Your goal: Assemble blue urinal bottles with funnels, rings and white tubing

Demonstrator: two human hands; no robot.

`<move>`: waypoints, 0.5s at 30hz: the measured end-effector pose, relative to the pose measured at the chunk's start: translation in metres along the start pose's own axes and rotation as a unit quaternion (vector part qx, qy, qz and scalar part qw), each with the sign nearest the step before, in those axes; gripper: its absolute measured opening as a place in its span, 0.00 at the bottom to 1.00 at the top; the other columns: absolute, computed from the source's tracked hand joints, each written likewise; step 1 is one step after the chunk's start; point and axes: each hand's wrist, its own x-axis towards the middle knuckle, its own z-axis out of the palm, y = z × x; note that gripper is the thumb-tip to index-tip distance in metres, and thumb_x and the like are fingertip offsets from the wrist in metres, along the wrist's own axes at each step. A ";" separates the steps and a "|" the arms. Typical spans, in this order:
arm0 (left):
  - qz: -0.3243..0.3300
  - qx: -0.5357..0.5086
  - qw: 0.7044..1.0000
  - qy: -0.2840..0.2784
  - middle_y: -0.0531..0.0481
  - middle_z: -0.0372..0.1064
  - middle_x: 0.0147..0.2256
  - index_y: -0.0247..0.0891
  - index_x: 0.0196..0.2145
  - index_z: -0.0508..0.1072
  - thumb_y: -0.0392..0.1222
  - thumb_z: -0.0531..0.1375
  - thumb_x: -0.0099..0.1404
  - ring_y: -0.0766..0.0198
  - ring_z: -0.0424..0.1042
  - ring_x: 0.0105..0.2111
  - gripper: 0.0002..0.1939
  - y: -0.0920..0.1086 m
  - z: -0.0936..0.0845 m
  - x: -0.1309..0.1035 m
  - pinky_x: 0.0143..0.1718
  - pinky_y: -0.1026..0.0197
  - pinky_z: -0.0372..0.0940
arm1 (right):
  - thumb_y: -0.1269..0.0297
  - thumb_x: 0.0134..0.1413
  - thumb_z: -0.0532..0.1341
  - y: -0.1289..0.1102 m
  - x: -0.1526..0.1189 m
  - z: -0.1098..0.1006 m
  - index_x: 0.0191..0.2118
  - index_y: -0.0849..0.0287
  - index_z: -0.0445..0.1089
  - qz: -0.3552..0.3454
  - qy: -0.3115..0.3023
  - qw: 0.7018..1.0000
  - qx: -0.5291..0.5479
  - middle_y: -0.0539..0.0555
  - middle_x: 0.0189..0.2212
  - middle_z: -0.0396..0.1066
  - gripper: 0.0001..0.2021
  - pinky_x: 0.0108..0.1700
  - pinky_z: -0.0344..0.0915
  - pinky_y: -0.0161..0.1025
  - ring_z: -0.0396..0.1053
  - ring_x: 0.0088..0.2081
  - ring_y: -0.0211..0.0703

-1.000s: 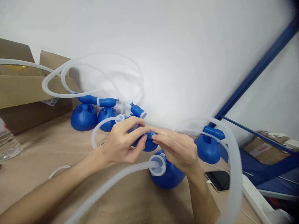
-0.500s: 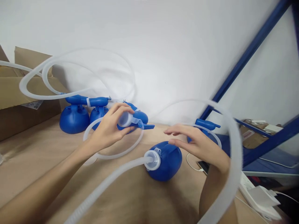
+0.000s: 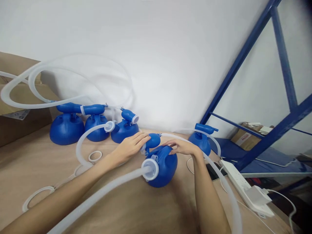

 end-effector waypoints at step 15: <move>0.053 -0.129 0.948 0.287 0.41 0.64 0.58 0.47 0.59 0.62 0.46 0.62 0.74 0.50 0.69 0.62 0.19 0.005 0.014 -0.005 0.56 0.40 0.74 | 0.25 0.32 0.71 -0.014 0.033 0.029 0.38 0.58 0.81 -0.186 -0.026 0.978 0.095 0.56 0.42 0.81 0.39 0.53 0.73 0.52 0.76 0.48 0.59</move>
